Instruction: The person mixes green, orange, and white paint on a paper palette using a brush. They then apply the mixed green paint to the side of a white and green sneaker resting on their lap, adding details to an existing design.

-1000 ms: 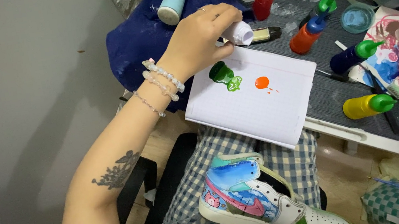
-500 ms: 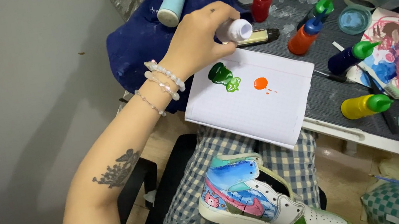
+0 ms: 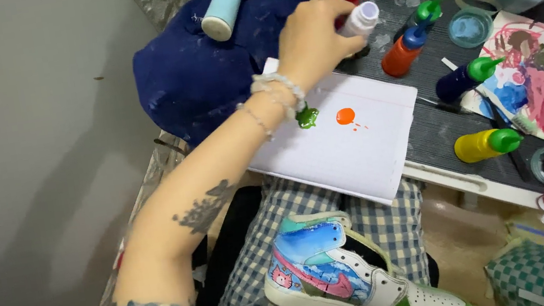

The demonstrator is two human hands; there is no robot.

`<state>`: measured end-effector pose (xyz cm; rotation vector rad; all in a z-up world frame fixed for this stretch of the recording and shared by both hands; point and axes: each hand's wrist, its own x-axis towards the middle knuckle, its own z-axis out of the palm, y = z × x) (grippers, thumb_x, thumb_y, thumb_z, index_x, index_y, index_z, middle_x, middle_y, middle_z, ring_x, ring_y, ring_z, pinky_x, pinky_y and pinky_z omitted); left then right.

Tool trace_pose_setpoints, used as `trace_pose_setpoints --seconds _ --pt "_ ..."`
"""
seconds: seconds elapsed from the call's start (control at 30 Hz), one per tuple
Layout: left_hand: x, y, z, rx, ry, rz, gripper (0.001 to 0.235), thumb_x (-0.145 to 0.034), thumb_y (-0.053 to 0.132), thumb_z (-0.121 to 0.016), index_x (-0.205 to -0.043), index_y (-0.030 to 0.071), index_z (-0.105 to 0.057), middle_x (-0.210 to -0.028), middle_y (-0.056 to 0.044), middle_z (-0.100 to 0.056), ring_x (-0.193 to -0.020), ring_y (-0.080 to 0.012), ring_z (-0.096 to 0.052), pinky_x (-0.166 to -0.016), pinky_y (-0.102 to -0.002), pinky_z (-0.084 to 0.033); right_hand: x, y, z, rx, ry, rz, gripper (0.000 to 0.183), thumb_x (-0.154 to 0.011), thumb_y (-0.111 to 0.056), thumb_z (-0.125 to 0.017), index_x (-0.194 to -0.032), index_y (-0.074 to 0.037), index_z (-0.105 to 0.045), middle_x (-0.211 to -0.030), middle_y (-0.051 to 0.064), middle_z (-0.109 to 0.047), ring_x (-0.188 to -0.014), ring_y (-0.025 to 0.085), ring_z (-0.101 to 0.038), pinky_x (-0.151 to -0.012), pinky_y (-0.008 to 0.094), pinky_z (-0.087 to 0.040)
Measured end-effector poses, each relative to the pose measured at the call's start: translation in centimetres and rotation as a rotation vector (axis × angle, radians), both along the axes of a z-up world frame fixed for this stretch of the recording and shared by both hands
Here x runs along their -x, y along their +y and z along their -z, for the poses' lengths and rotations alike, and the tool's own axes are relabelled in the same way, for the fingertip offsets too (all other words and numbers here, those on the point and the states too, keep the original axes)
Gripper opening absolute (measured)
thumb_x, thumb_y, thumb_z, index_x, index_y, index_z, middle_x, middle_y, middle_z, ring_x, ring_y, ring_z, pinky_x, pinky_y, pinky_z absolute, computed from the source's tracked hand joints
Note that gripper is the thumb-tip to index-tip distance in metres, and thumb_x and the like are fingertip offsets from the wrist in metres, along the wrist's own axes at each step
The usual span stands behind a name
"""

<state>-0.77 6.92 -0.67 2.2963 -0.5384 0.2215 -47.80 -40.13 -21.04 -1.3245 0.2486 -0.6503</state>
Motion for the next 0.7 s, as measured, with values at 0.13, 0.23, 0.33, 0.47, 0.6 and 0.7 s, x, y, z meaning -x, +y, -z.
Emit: trace_pose_setpoints --seconds 0.13,0.23,0.33,0.47,0.6,0.7 --pt "0.0 -3.3 0.7 0.008 0.019 -0.023 0.021 -0.067 0.030 -0.077 -0.087 0.022 -0.077 -0.084 -0.003 -0.073 -0.081 -0.0359 -0.069 -0.062 -0.050 -0.049 -6.2 13.8 -11.4 0.008 0.002 0.052 0.096 -0.071 -0.036 -0.079 -0.158 -0.021 -0.044 -0.143 -0.002 -0.047 -0.114 0.006 -0.049 -0.091 0.021 -0.045" --pt "0.2 -4.9 0.8 -0.031 0.058 -0.071 0.014 -0.073 0.024 -0.081 -0.086 0.020 -0.078 -0.080 -0.011 -0.077 -0.080 -0.0414 -0.070 -0.061 -0.052 -0.053 -9.9 19.3 -17.3 -0.063 0.151 0.269 0.031 -0.106 -0.057 -0.061 -0.114 -0.027 -0.063 -0.109 -0.005 -0.056 -0.090 0.006 -0.052 -0.068 0.019 -0.038" --pt "-0.2 -5.7 1.5 -0.038 0.120 -0.111 0.009 -0.075 0.022 -0.082 -0.077 0.017 -0.075 -0.073 -0.007 -0.074 -0.074 -0.0351 -0.069 -0.056 -0.047 -0.051 -10.8 20.8 -18.5 -0.120 0.139 0.196 0.022 -0.108 -0.045 -0.064 -0.110 -0.023 -0.066 -0.107 -0.005 -0.066 -0.097 0.009 -0.064 -0.082 0.021 -0.053" --pt "-0.9 -6.4 2.1 -0.039 0.153 -0.181 0.010 -0.073 0.027 -0.079 -0.080 0.021 -0.077 -0.080 -0.012 -0.075 -0.080 -0.0416 -0.070 -0.064 -0.052 -0.054 -12.1 22.3 -18.5 0.145 0.112 0.133 0.021 -0.120 -0.032 -0.054 -0.115 -0.013 -0.056 -0.112 0.010 -0.062 -0.085 0.017 -0.059 -0.069 0.026 -0.053" --pt "-0.9 -7.0 1.9 -0.022 0.190 -0.164 0.017 -0.078 0.032 -0.081 -0.089 0.019 -0.081 -0.086 -0.011 -0.077 -0.083 -0.0391 -0.073 -0.067 -0.051 -0.057 -13.8 23.7 -19.5 0.211 0.145 0.041 0.025 -0.119 -0.036 -0.053 -0.119 -0.011 -0.058 -0.115 0.011 -0.060 -0.089 0.018 -0.060 -0.070 0.026 -0.053" --pt "-1.0 -7.1 2.3 0.015 0.168 -0.117 0.013 -0.079 0.026 -0.080 -0.086 0.016 -0.077 -0.082 -0.009 -0.078 -0.082 -0.0352 -0.074 -0.062 -0.048 -0.058 -15.2 24.8 -20.4 0.061 0.138 0.027 0.026 -0.116 -0.032 -0.056 -0.112 -0.007 -0.059 -0.120 0.013 -0.059 -0.088 0.020 -0.057 -0.070 0.028 -0.050"
